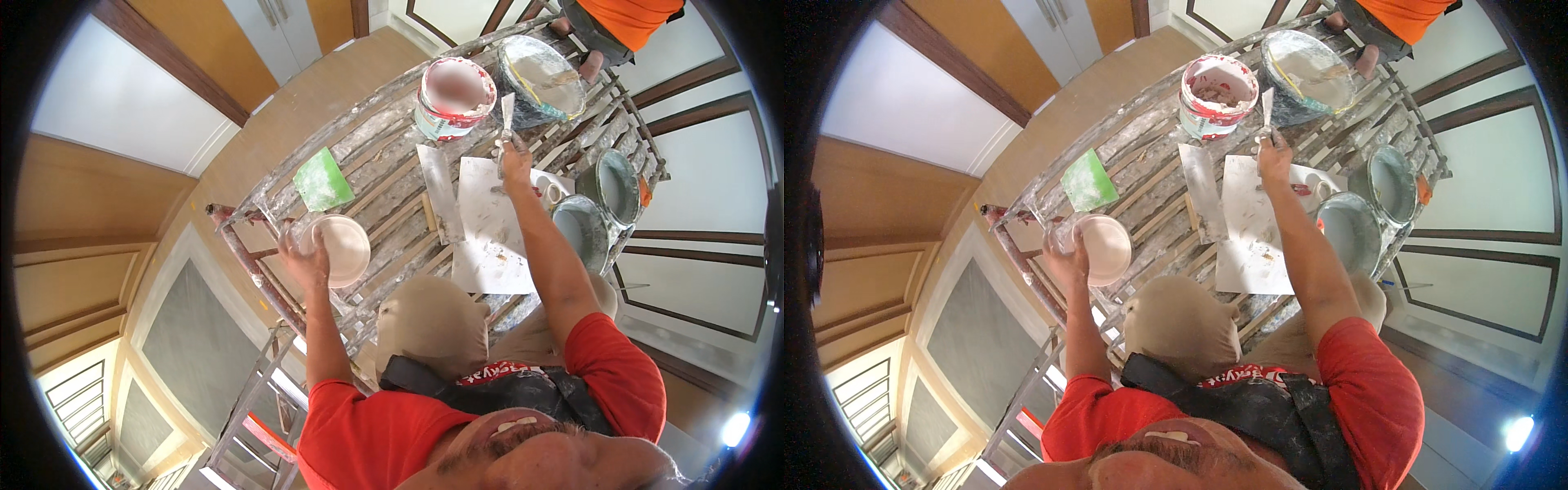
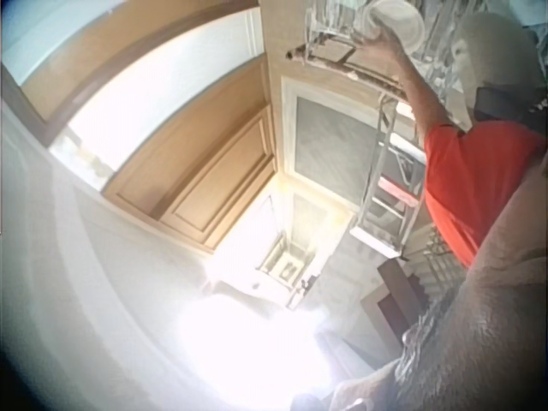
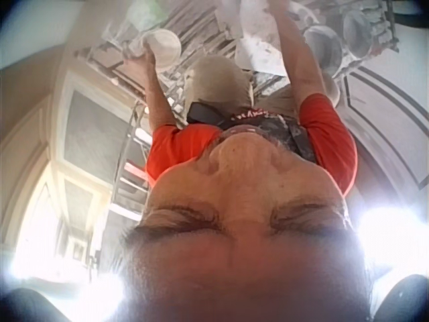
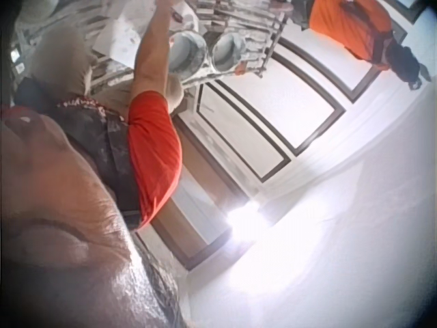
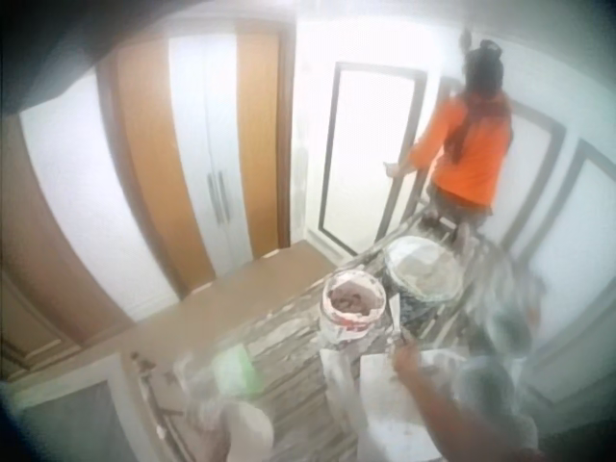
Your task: The person scoops a green powder from a bag into a small bucket using a putty knife, then stirs the contents. They then scrape the putty knife clean against the bucket rim and a flat surface.
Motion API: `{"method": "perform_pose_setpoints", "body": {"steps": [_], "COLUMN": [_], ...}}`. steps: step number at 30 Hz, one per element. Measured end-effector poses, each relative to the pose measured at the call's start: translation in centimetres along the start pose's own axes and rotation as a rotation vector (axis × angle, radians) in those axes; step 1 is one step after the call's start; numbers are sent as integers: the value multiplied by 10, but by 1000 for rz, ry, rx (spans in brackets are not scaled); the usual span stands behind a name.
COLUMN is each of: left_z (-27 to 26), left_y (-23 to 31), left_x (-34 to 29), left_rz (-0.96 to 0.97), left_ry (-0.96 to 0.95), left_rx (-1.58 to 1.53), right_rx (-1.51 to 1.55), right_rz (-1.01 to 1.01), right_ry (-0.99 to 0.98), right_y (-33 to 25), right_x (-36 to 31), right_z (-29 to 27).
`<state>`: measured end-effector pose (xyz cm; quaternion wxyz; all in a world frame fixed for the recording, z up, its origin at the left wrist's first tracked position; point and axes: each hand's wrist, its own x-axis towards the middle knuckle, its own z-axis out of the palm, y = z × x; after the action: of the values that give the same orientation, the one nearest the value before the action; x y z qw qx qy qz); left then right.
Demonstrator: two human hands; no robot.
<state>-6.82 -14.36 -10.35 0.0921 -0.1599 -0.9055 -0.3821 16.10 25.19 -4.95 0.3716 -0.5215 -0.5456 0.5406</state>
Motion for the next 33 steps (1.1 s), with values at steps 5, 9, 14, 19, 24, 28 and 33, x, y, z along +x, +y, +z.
{"method": "perform_pose_setpoints", "body": {"steps": [5,9,14,19,24,28,33], "left_z": [56,139,236,287,283,280,279], "left_y": [105,198,256,250,225,217,215], "left_x": [16,23,44,63,110,118,115], "left_rz": [-86,-798,-1117,-957,-882,-792,-776], "left_ry": [-572,-1031,-843,-669,-764,-851,-761], "left_rx": [-663,-1367,-1528,-1483,-1484,-1323,-1394], "right_rx": [43,54,56,-34,-356,-529,-688], "right_rz": [36,38,103,-37,-439,-574,-642], "right_ry": [-45,-51,-47,-112,-124,-166,-286], "right_y": [0,15,3,-1,4,-4,-27], "right_x": [-5,-19,-26,-5,32,39,37], "right_z": [-10,-14,-25,-32,-47,-26,15]}}
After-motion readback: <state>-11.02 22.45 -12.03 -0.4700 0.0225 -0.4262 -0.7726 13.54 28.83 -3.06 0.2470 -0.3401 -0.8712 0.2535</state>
